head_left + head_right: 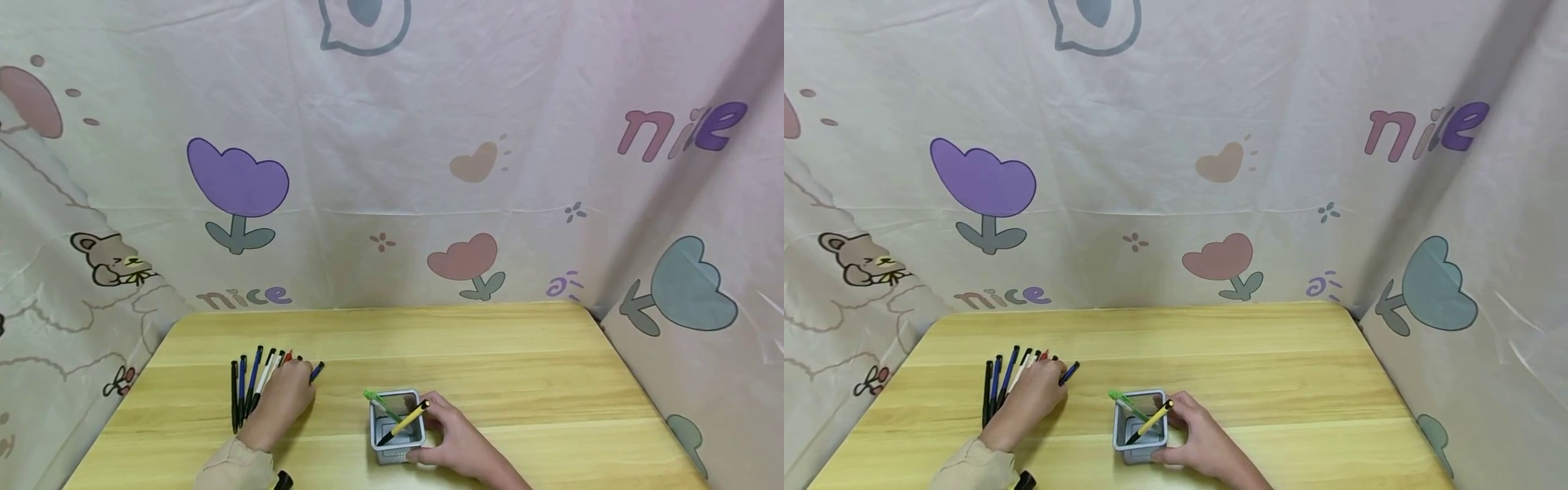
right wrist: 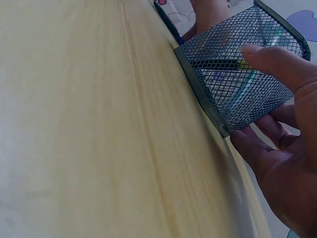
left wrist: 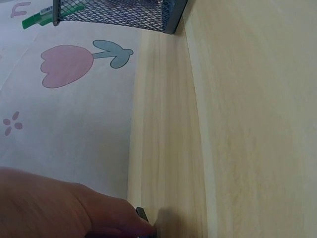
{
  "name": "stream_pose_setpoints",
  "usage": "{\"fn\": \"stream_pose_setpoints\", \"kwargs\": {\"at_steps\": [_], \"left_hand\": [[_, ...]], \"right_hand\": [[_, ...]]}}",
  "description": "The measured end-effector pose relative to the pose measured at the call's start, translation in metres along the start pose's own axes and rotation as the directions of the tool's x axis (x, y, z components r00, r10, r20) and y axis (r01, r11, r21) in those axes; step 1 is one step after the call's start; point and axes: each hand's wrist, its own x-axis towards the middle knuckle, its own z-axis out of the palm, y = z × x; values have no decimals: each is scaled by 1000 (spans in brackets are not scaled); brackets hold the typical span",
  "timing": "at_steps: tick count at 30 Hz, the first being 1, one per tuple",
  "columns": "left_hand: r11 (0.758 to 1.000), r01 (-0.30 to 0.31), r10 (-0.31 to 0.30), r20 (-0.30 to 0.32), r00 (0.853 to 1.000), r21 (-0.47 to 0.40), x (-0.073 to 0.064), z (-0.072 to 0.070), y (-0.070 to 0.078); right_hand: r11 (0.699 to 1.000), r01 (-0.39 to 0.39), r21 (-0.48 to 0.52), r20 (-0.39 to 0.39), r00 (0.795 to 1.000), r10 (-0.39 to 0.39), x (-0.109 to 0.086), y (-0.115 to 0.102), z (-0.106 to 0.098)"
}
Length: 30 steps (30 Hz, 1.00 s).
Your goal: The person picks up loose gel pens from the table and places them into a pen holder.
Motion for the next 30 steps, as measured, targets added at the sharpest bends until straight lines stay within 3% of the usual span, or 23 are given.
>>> {"fn": "stream_pose_setpoints", "kwargs": {"at_steps": [18, 30], "left_hand": [[1000, 5, -5, -18, 1000, -19, 1, 4, -1], [997, 1, -8, -97, 995, -77, -1, -3, 9]], "right_hand": [[1000, 8, 16, 2, 1000, -8, 0, 1, 1], [1000, 1, -10, -5, 1000, -1, 0, 0, 1]]}}
